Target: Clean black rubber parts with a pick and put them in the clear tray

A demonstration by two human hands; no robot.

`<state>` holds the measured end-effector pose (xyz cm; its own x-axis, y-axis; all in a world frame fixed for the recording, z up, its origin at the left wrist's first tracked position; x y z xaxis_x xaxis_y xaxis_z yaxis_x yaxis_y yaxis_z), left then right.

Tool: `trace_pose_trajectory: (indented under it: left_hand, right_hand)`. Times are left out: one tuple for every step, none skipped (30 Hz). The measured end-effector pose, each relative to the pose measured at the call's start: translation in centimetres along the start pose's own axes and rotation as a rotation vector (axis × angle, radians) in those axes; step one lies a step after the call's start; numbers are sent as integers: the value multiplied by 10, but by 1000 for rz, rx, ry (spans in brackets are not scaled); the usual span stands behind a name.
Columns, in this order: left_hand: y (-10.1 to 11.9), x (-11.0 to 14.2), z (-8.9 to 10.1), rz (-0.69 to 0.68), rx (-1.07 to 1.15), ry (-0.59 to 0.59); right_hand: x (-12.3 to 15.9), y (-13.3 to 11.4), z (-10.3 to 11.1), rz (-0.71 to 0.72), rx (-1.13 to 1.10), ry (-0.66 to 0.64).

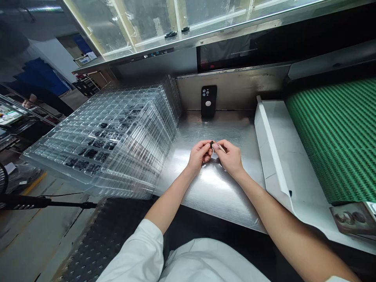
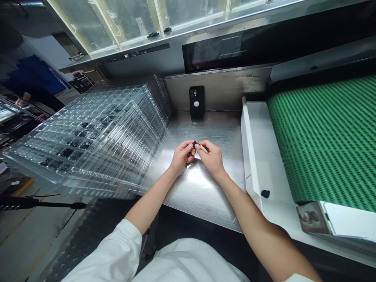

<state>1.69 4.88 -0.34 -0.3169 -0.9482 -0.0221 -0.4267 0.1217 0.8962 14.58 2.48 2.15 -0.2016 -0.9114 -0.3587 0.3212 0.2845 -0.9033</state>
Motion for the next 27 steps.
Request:
trace_pose_trajectory:
  left_hand:
    - [-1,0,-1,3,2,-6]
    - [-1,0,-1,7,5,-10]
    - [-1,1,-1,13,11,-10]
    - [-2,1,0,19,18,-8]
    - [-2,1,0,27,27,-6]
    - [-2,1,0,33,36,-4]
    - [-2,2,0,38,47,-4]
    - [-2,2,0,41,58,-7]
    - [-1,2,0,41,69,-10]
    - [-1,2,0,41,81,-15]
    - [0,3,-1,39,93,-22]
    - [0,3,-2,37,107,-30]
    - [1,3,-3,35,121,-37]
    - [2,3,-3,35,135,-42]
    - [3,4,-4,38,146,-43]
    - [3,4,-4,45,154,-41]
    - [3,5,-4,57,159,-36]
    - [3,5,-4,69,164,-31]
    - [3,5,-4,81,170,-28]
    - [3,5,-4,91,178,-27]
    - [2,5,-4,99,187,-29]
    - [2,5,-4,106,197,-30]
    - [1,5,-4,112,206,-33]
    - [1,5,-4,118,215,-35]
    - [0,5,-4,123,224,-40]
    - [0,5,-4,126,233,-46]
    - [0,5,-5,126,242,-54]
  right_hand:
    - [0,-1,0,1,-6,-3]
    - [0,-1,-1,3,-10,-9]
    - [0,-2,-1,5,-13,-15]
    - [0,-2,-2,6,-13,-19]
    - [0,-1,-2,6,-13,-21]
    - [1,-1,-3,5,-11,-21]
    - [1,0,-3,2,-8,-19]
    - [1,1,-3,-2,-4,-15]
    - [1,3,-2,-6,1,-11]
    - [1,4,-2,-12,6,-7]
    - [0,5,-2,-18,10,0]
    - [0,6,-1,-23,16,11]
    - [0,6,0,-27,20,22]
    - [0,6,1,-30,23,33]
    - [0,5,2,-31,27,41]
    - [0,4,2,-28,30,47]
    - [0,3,2,-24,33,51]
    - [0,3,3,-21,35,54]
    - [0,2,3,-16,37,56]
    - [0,2,3,-11,37,57]
    - [0,2,3,-8,36,56]
    - [0,2,3,-7,35,54]
    - [0,3,3,-5,35,53]
    - [0,3,3,-2,36,51]
    - [0,3,3,2,40,52]
    - [0,2,2,8,45,53]
    - [0,2,2,14,51,54]
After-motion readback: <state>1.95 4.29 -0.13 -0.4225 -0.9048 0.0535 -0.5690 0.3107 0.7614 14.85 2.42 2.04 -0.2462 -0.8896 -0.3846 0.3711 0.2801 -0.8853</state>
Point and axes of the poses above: each hand's wrist, its own x-axis away from the middle knuckle, its own z-axis out of the back of the hand, y = z × x, the point moved 8 cm from there along -x, towards the middle knuckle, and after that the axes turned 3 degrees about -z, right-handed, at the moved point
